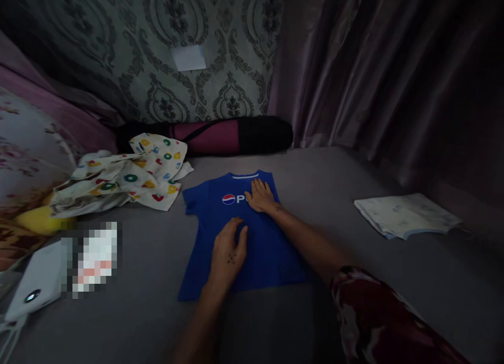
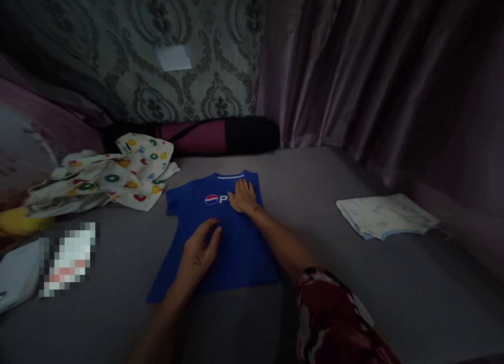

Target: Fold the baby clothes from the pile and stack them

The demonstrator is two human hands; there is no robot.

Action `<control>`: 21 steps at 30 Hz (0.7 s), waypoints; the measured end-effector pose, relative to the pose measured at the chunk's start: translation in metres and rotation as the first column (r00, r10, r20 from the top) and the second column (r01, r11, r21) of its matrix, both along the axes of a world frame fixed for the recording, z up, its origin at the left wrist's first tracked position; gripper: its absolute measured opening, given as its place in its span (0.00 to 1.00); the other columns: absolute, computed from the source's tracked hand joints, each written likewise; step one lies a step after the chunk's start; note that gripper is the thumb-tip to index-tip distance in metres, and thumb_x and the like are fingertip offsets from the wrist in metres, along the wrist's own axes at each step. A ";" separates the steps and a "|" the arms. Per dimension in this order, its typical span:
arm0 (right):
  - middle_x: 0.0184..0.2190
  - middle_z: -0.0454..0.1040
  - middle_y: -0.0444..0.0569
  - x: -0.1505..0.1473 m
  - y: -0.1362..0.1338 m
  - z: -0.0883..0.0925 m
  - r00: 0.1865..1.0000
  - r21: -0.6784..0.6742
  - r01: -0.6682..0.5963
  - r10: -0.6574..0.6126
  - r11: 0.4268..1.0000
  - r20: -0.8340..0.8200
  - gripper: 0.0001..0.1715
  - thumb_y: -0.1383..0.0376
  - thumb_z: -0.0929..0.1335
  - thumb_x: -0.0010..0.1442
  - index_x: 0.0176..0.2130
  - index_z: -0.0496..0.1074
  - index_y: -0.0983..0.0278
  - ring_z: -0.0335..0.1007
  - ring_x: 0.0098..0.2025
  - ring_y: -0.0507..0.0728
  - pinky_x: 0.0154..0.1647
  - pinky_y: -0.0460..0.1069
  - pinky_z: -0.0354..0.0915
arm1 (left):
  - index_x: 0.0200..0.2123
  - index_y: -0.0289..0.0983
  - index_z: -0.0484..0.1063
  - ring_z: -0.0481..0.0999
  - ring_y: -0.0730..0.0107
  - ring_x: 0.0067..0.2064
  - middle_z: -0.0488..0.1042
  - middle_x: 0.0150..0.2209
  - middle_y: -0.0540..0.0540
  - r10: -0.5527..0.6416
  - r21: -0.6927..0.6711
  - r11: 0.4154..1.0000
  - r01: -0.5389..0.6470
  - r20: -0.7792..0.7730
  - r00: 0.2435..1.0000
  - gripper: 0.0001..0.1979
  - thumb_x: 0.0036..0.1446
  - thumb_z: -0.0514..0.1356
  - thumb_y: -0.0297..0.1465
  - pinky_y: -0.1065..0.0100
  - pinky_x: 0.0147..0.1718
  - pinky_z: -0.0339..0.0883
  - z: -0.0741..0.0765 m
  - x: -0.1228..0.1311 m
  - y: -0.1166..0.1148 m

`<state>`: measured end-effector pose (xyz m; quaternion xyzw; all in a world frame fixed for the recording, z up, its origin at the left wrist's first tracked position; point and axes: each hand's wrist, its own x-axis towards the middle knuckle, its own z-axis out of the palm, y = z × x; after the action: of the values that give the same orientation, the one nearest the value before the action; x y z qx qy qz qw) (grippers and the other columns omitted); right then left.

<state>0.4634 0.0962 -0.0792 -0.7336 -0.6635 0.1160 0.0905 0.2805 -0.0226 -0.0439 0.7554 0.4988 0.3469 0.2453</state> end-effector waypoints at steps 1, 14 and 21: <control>0.70 0.43 0.61 0.003 0.004 0.003 1.000 -0.032 -0.005 0.004 0.999 -0.024 0.40 0.52 0.50 0.69 0.68 0.47 0.78 0.33 0.71 0.62 0.69 0.57 0.32 | 0.48 0.37 0.73 0.78 0.62 0.43 0.77 0.48 0.41 0.033 -0.025 0.999 -0.033 -0.003 0.999 0.17 0.63 0.52 0.38 0.61 0.44 0.72 0.002 -0.004 0.003; 0.69 0.44 0.61 0.026 0.026 -0.007 0.996 0.108 0.074 -0.078 0.991 0.037 0.39 0.54 0.52 0.68 0.67 0.48 0.79 0.36 0.71 0.62 0.68 0.56 0.33 | 0.47 0.35 0.75 0.76 0.60 0.34 0.78 0.34 0.42 0.295 -0.192 0.932 -0.308 -0.097 0.951 0.22 0.59 0.52 0.43 0.62 0.37 0.69 0.009 -0.040 0.032; 0.70 0.41 0.60 0.034 0.000 0.010 0.993 0.057 0.036 -0.029 0.998 -0.119 0.41 0.52 0.51 0.68 0.69 0.43 0.77 0.32 0.71 0.61 0.69 0.55 0.36 | 0.48 0.36 0.72 0.77 0.55 0.46 0.78 0.39 0.39 0.351 -0.151 0.913 -0.378 -0.181 0.919 0.19 0.60 0.53 0.40 0.60 0.45 0.68 -0.001 -0.064 0.042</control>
<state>0.4971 0.0957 -0.0691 -0.7333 -0.6480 0.1378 0.1530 0.2162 0.0197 -0.0444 0.6470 0.6780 0.2814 0.2062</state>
